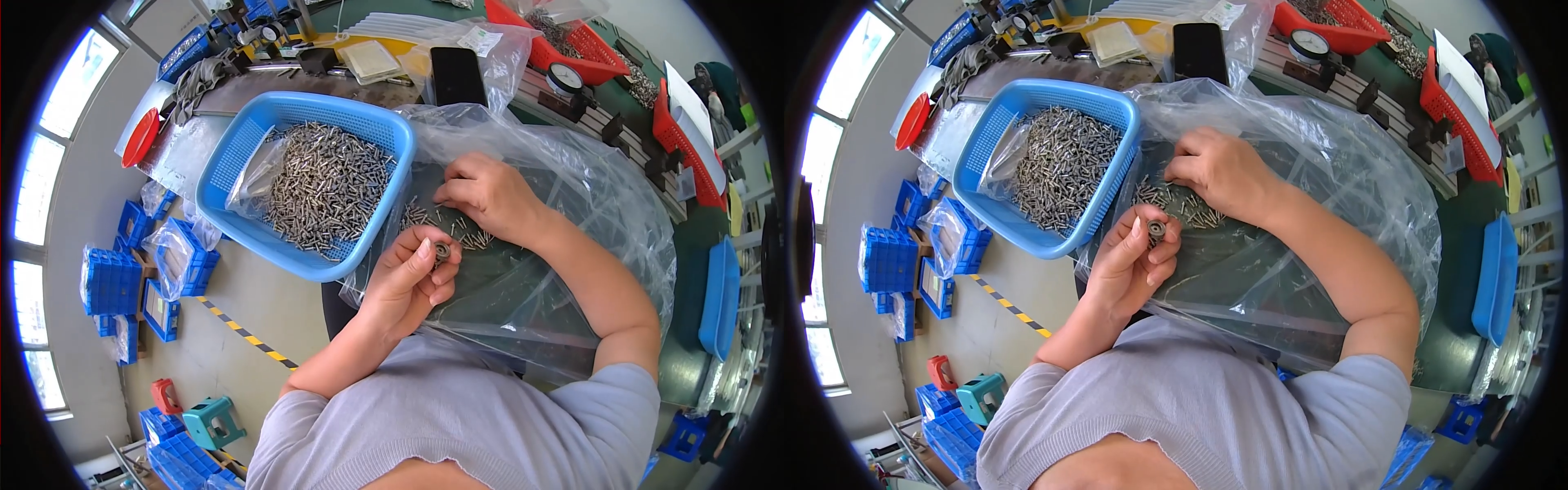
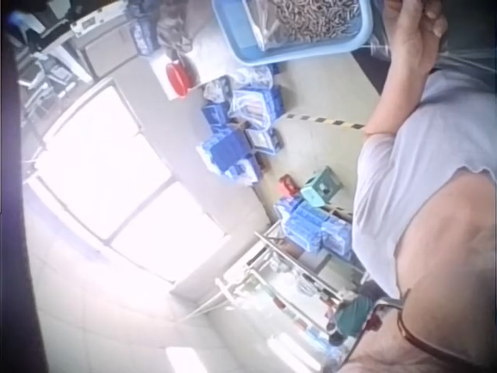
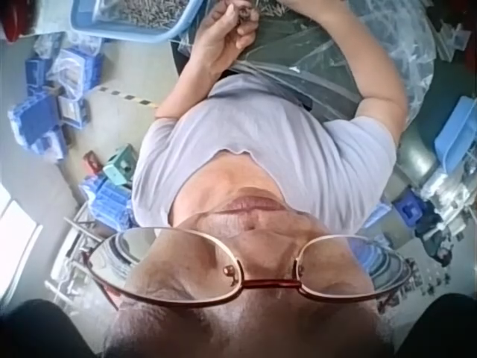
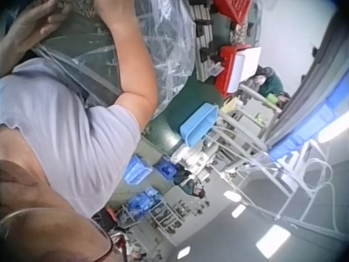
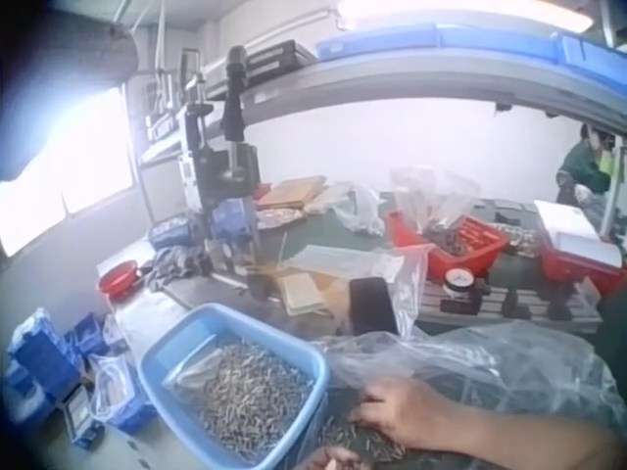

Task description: Assembling small metal components by inserting pins into circular bases.

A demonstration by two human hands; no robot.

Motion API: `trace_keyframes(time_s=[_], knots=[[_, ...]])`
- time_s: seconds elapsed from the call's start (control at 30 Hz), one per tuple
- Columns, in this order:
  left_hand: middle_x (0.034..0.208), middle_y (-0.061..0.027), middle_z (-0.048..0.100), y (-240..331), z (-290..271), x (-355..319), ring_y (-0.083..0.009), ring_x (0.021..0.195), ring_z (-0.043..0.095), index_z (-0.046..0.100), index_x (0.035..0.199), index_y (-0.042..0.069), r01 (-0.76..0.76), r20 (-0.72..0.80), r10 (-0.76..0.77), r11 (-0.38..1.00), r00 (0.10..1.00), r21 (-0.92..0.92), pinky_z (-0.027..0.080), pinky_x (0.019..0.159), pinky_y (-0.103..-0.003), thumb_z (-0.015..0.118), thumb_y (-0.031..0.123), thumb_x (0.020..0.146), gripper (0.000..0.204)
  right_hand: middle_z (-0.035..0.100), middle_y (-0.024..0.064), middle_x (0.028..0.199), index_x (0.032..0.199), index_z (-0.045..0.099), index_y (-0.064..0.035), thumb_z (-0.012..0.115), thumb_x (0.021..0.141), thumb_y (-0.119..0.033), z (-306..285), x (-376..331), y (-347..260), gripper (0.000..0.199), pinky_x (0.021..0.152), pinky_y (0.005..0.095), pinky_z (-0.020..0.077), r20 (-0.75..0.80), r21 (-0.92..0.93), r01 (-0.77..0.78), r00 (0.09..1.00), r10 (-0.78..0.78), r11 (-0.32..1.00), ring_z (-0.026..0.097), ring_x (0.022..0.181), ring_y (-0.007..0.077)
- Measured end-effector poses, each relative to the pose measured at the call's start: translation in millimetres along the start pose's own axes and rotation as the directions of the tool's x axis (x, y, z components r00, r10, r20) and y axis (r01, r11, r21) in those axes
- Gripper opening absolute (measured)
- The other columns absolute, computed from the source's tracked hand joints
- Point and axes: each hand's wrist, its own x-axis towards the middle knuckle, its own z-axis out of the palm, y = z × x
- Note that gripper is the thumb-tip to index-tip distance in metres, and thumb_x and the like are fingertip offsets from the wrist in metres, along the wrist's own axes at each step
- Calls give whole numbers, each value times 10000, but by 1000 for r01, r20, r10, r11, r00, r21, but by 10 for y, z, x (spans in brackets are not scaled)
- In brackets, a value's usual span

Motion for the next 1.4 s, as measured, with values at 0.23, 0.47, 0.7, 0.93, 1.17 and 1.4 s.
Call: trace_keyframes(time_s=[0.23, 0.47, 0.7, 0.93, 1.17, 1.4], knots=[[920, -74, 560, 5, 12, 4, -97, 661, 415, 537, 1047, 99, -5, -10, 5, 998, 1000, -65, 359, 533, -220, 550, 256, 946, 187, 572, 75, 838, 815, 591, -35, 666, 739, -67, -41, -30, 10, 112, 676, 347, 468, 13, 22, -36, 999, 36, 999, 572, 791, 257], [889, -66, 549, 19, 34, 3, -93, 651, 417, 529, 1048, 88, -22, -40, 21, 999, 999, -36, 356, 521, -212, 504, 285, 968, 213, 563, 70, 829, 851, 572, -10, 583, 852, -87, -390, 16, -413, 77, 673, 303, 437, 240, 534, -351, 935, 260, 770, 546, 755, 191], [872, -53, 561, 11, 31, -6, -82, 640, 420, 523, 1057, 75, -27, -60, 26, 1000, 998, -5, 354, 514, -212, 518, 288, 961, 233, 572, 75, 816, 850, 574, -3, 602, 839, -98, -312, -12, -477, 100, 652, 315, 447, 206, 525, -227, 969, 137, 821, 560, 743, 216], [849, -51, 561, 15, 14, 0, -73, 625, 406, 522, 1048, 74, -21, -47, 21, 1000, 999, 12, 341, 505, -203, 535, 292, 952, 238, 562, 97, 806, 842, 569, -10, 635, 788, -54, -289, -17, -504, 96, 640, 336, 446, 65, 437, -70, 997, 46, 897, 549, 734, 261], [806, -32, 527, 26, 16, 9, -67, 594, 375, 523, 1030, 71, 27, -38, -25, 999, 999, 40, 318, 489, -201, 558, 306, 939, 255, 562, 91, 861, 858, 569, -23, 666, 761, -56, -249, -7, -493, 141, 680, 334, 459, 70, 479, -86, 996, 60, 873, 561, 787, 257], [817, -16, 523, 20, 8, 6, -79, 599, 381, 532, 1075, 73, 35, 14, -35, 999, 999, 24, 319, 492, -211, 583, 319, 923, 293, 561, 86, 871, 863, 581, -44, 694, 739, -58, -226, -4, -445, 168, 695, 341, 459, 5, 448, 23, 1000, -28, 894, 562, 812, 249]])
